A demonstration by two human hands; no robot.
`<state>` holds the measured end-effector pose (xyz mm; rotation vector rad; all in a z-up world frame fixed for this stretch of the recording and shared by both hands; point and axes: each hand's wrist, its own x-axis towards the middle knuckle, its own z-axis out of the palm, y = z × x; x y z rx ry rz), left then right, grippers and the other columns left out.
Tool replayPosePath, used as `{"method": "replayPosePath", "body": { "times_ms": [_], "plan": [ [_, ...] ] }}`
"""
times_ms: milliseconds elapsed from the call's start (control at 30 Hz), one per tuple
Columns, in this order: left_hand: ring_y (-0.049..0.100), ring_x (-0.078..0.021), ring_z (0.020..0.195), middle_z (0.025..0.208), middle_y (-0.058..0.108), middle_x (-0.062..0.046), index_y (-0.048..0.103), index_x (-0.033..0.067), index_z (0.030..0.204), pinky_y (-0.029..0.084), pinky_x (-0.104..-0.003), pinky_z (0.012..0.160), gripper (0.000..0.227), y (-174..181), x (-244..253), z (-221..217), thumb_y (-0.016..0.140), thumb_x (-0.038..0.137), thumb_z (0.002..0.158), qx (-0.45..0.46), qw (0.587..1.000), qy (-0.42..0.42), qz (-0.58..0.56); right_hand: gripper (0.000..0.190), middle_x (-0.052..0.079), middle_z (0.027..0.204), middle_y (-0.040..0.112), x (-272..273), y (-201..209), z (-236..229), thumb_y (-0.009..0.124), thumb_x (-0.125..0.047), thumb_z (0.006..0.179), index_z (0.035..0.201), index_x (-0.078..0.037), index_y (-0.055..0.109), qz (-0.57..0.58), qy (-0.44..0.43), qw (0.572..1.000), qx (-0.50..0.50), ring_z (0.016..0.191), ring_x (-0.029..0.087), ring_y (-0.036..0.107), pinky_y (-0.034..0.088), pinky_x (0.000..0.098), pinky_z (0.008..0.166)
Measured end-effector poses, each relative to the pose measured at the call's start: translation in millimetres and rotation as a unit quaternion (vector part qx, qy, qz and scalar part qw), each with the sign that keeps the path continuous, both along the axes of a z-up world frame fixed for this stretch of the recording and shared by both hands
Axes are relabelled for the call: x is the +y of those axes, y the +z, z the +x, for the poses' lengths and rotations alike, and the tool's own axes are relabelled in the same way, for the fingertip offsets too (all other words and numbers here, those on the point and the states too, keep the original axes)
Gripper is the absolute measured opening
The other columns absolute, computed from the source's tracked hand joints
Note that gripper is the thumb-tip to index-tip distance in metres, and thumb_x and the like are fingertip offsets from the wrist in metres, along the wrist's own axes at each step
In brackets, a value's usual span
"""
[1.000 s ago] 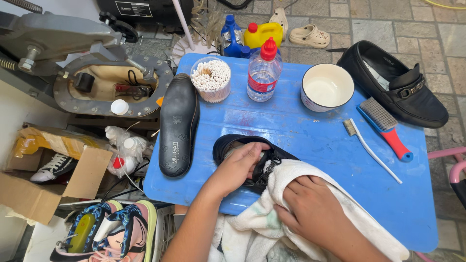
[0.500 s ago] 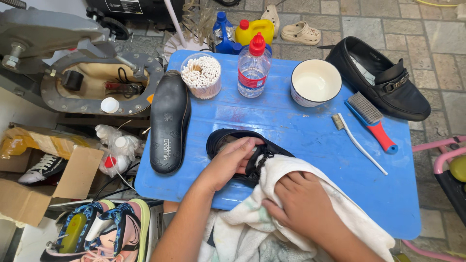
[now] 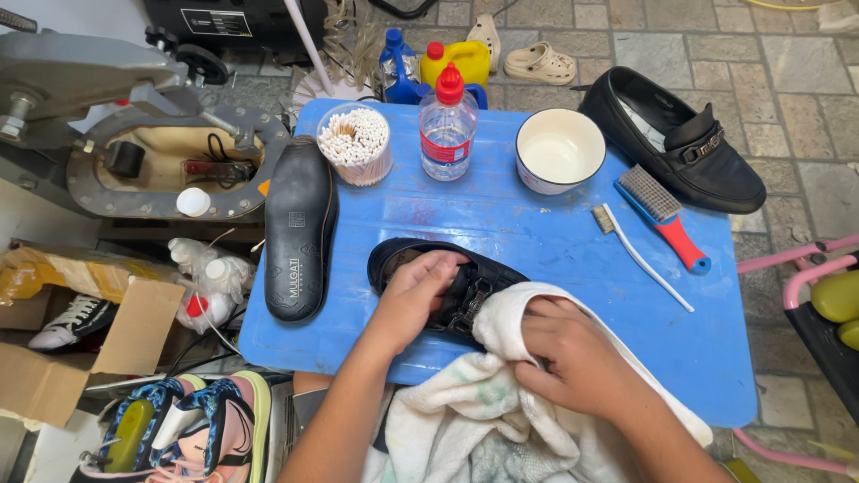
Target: The person cleans a black leather loafer by scrubbing the exterior and interior with a toothbrush and a white cleaning solution. They wipe the shoe with a white cloth to remove excess foam and residue, repeating the process on different sections of the shoe. The person also removes and reinserts the insole during the cleaning process.
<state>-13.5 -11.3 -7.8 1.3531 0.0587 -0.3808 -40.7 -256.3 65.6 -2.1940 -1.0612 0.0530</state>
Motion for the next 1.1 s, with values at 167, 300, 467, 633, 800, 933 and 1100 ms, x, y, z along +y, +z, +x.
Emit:
{"method": "replayPosePath", "body": {
  "times_ms": [167, 300, 467, 633, 800, 933, 1100],
  "plan": [
    [0.058, -0.0018, 0.081, 0.094, 0.068, 0.006, 0.066, 0.0035, 0.119, 0.045, -0.020, 0.069, 0.037, 3.3, -5.1, -4.6, 0.054, 0.033, 0.101, -0.023, 0.998, 0.060, -0.007, 0.036, 0.013, 0.105, 0.075, -28.4, 2.4, -29.1, 0.083, -0.025, 0.073, 0.101, -0.004, 0.074, 0.058, -0.080, 0.995, -0.026, 0.106, 0.032, 0.069, 0.051, 0.0439, 0.097],
    [0.054, -0.0038, 0.082, 0.089, 0.063, 0.003, 0.069, 0.0013, 0.118, 0.045, -0.021, 0.074, 0.035, -7.1, -6.5, -1.9, 0.057, 0.031, 0.105, -0.123, 0.983, 0.075, 0.111, 0.027, 0.010, 0.114, 0.079, -97.3, 15.0, -42.7, 0.079, -0.018, 0.078, 0.102, -0.005, 0.076, 0.035, -0.178, 0.975, 0.126, 0.115, 0.029, 0.072, 0.053, 0.0400, 0.098],
    [0.055, -0.0037, 0.088, 0.096, 0.065, 0.003, 0.064, 0.0019, 0.117, 0.046, -0.021, 0.079, 0.033, -15.9, -9.9, 6.9, 0.055, 0.031, 0.105, -0.105, 0.992, 0.054, 0.052, 0.028, 0.011, 0.115, 0.078, -94.7, 4.0, -40.1, 0.079, -0.019, 0.078, 0.102, -0.005, 0.076, 0.024, -0.310, 0.922, 0.230, 0.116, 0.029, 0.070, 0.052, 0.0404, 0.099],
    [0.052, -0.0045, 0.085, 0.091, 0.059, 0.004, 0.066, 0.0030, 0.119, 0.043, -0.021, 0.077, 0.036, -15.2, -8.0, 7.1, 0.052, 0.034, 0.106, -0.104, 0.991, 0.047, 0.068, 0.029, 0.012, 0.115, 0.077, -119.7, 1.5, -49.7, 0.078, -0.021, 0.078, 0.103, -0.005, 0.076, 0.055, -0.360, 0.897, 0.249, 0.117, 0.030, 0.069, 0.051, 0.0409, 0.099],
    [0.050, -0.0061, 0.080, 0.087, 0.055, 0.004, 0.067, 0.0048, 0.119, 0.042, -0.022, 0.072, 0.039, -7.7, -4.6, 4.3, 0.050, 0.037, 0.106, -0.089, 0.992, 0.041, 0.080, 0.031, 0.012, 0.116, 0.076, -123.4, -0.1, -57.3, 0.078, -0.022, 0.079, 0.104, -0.004, 0.075, 0.075, -0.369, 0.891, 0.254, 0.118, 0.030, 0.068, 0.051, 0.0413, 0.099],
    [0.051, -0.0064, 0.082, 0.087, 0.057, 0.004, 0.067, 0.0051, 0.118, 0.043, -0.022, 0.075, 0.038, -3.4, -5.7, 4.6, 0.051, 0.037, 0.105, -0.085, 0.992, 0.041, 0.082, 0.032, 0.013, 0.117, 0.076, -117.1, 0.6, -59.4, 0.078, -0.023, 0.079, 0.105, -0.004, 0.075, 0.084, -0.370, 0.892, 0.247, 0.119, 0.030, 0.067, 0.050, 0.0417, 0.100],
    [0.052, -0.0056, 0.085, 0.088, 0.058, 0.004, 0.067, 0.0046, 0.118, 0.045, -0.022, 0.078, 0.038, -4.2, -4.6, 4.3, 0.051, 0.037, 0.106, -0.100, 0.991, 0.038, 0.078, 0.033, 0.013, 0.117, 0.075, -98.9, 2.8, -58.2, 0.078, -0.024, 0.079, 0.105, -0.004, 0.075, 0.087, -0.344, 0.908, 0.223, 0.120, 0.031, 0.066, 0.049, 0.0421, 0.100]
  ]
}}
